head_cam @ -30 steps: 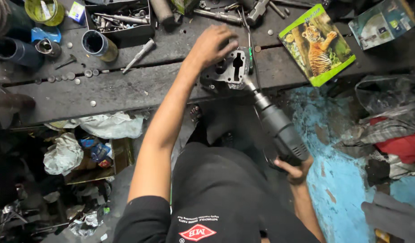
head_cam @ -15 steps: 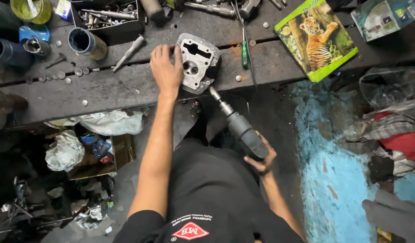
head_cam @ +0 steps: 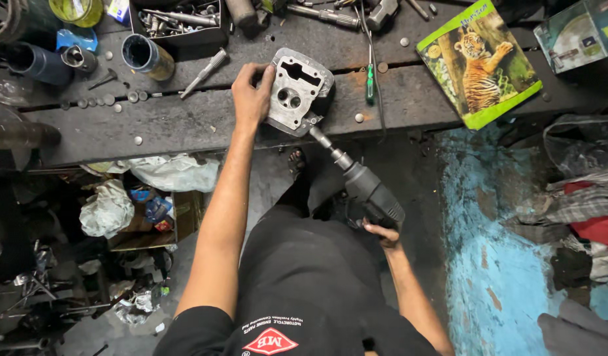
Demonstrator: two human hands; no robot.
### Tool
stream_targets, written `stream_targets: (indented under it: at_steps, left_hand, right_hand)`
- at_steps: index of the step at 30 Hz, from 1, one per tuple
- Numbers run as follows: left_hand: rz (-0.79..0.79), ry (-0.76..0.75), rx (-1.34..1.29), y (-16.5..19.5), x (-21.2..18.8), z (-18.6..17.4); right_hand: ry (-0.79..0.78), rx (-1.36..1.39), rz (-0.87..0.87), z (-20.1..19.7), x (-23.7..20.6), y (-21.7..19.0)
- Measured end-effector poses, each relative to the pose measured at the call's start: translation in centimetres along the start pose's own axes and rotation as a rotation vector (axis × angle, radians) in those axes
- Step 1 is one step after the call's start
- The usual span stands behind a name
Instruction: The person uses a handheld rotary tool to grind the surface of a metal engine cylinder head. They hold the part with one hand and operate the tool with the other, rotating the part to access different areas.
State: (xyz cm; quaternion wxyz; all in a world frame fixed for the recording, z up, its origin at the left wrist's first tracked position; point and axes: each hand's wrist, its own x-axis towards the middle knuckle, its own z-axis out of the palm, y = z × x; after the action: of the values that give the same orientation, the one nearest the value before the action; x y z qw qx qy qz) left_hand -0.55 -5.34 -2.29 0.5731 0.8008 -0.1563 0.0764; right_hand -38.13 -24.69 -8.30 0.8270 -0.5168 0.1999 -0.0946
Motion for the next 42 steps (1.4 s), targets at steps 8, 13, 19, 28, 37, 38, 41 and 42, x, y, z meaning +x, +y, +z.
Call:
stream_targets:
  at_steps: [8, 13, 19, 28, 37, 38, 41, 42]
  left_hand:
    - [-0.015, 0.011, 0.031, 0.1, 0.1, 0.0]
    - [-0.040, -0.003, 0.017, 0.6, 0.1, 0.0]
    - [-0.022, -0.037, -0.003, 0.9, 0.3, -0.3]
    - [-0.082, -0.055, -0.085, 1.2, 0.9, -0.7]
    - [-0.064, -0.052, 0.024, 0.2, 0.8, -0.6]
    - [-0.059, -0.051, -0.005, 0.1, 1.0, -0.6]
    - [-0.057, -0.052, -0.063, -0.1, 1.0, -0.6]
    - [-0.049, -0.054, -0.065, -0.1, 1.1, -0.5]
  right_hand:
    - [0.060, -0.042, -0.065, 2.3, -0.3, -2.2]
    - [-0.056, 0.065, 0.095, 2.0, 1.1, -0.4]
    - [-0.084, 0.040, 0.235, 5.0, 5.1, 1.8]
    - [-0.079, -0.395, -0.338, 5.9, 4.6, 0.2]
    - [-0.021, -0.464, -0.224, 6.5, 4.0, 2.5]
    - [-0.011, -0.580, -0.267, 6.4, 3.9, 2.5]
    - [-0.058, -0.682, -0.489, 6.2, 4.0, 2.4]
    - [-0.063, -0.671, -0.476, 6.2, 4.1, 2.3]
